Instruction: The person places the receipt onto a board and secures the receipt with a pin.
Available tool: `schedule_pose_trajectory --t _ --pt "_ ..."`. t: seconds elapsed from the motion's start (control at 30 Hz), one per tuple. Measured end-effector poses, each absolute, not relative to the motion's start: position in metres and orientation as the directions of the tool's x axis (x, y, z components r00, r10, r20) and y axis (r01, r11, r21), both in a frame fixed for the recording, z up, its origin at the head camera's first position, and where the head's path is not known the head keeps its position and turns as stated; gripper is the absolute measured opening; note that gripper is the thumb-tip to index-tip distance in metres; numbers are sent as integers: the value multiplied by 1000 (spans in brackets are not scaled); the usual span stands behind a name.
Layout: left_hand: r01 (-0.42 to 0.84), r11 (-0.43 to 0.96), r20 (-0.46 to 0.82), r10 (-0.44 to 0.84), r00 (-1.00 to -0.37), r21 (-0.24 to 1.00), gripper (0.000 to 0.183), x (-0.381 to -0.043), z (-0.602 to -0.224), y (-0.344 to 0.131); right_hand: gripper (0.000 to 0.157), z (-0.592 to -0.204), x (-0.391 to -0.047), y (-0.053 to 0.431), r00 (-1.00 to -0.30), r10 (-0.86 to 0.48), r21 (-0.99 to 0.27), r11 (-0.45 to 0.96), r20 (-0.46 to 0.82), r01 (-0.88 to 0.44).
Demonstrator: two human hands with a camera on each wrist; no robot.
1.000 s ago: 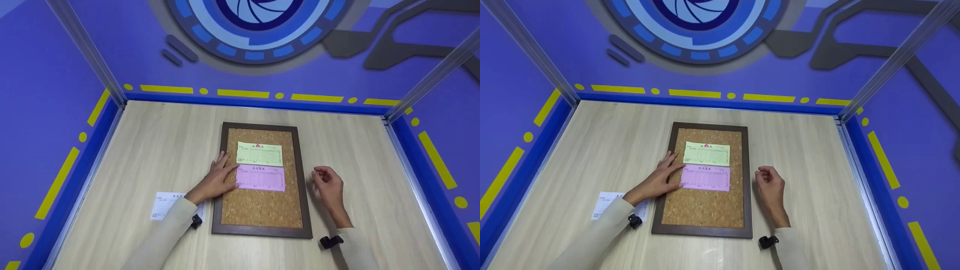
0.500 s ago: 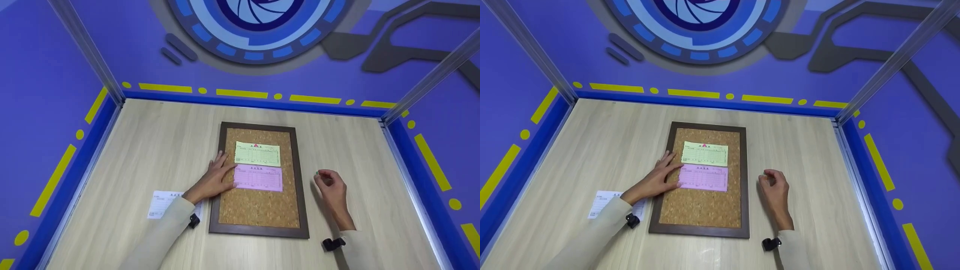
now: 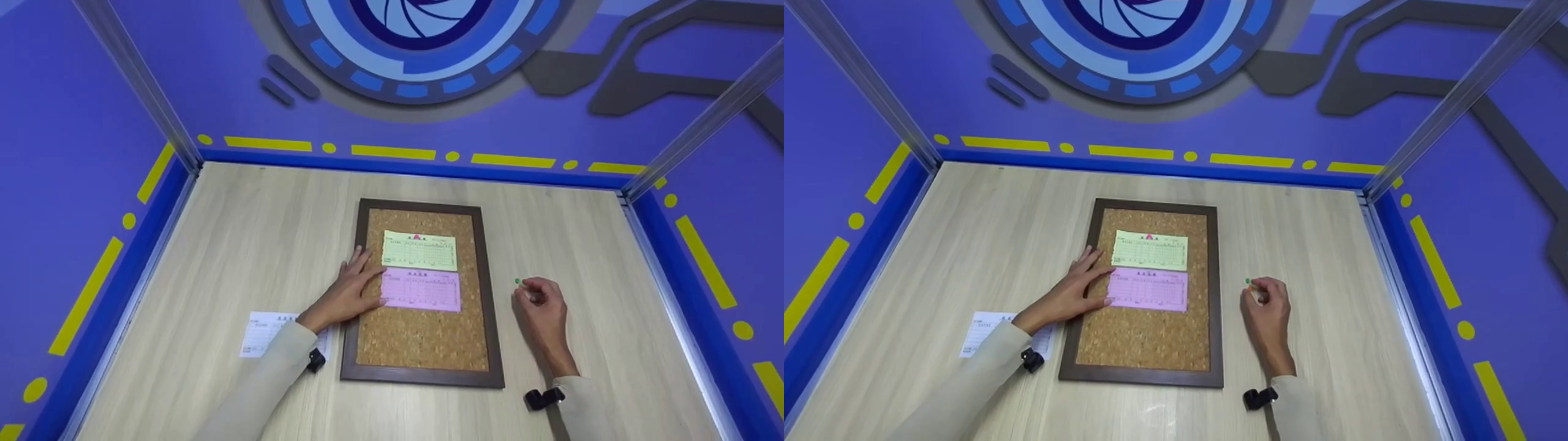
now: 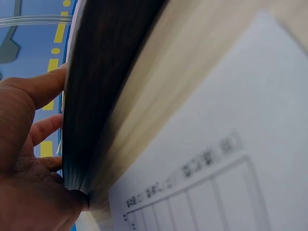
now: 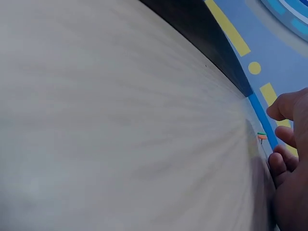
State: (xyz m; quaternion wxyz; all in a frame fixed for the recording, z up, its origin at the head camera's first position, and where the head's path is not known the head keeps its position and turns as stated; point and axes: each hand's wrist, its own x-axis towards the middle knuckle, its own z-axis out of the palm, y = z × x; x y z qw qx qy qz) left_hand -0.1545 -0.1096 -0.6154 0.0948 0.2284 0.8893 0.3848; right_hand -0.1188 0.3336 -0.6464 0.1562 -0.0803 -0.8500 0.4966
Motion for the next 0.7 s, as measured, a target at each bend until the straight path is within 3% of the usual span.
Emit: schedule_pose_trajectory --t 0.7 --pt "325 592 8 474 -880 738 66 -153 -616 -109 15 -654 -117 329 -919 319 -819 573 230 -6"
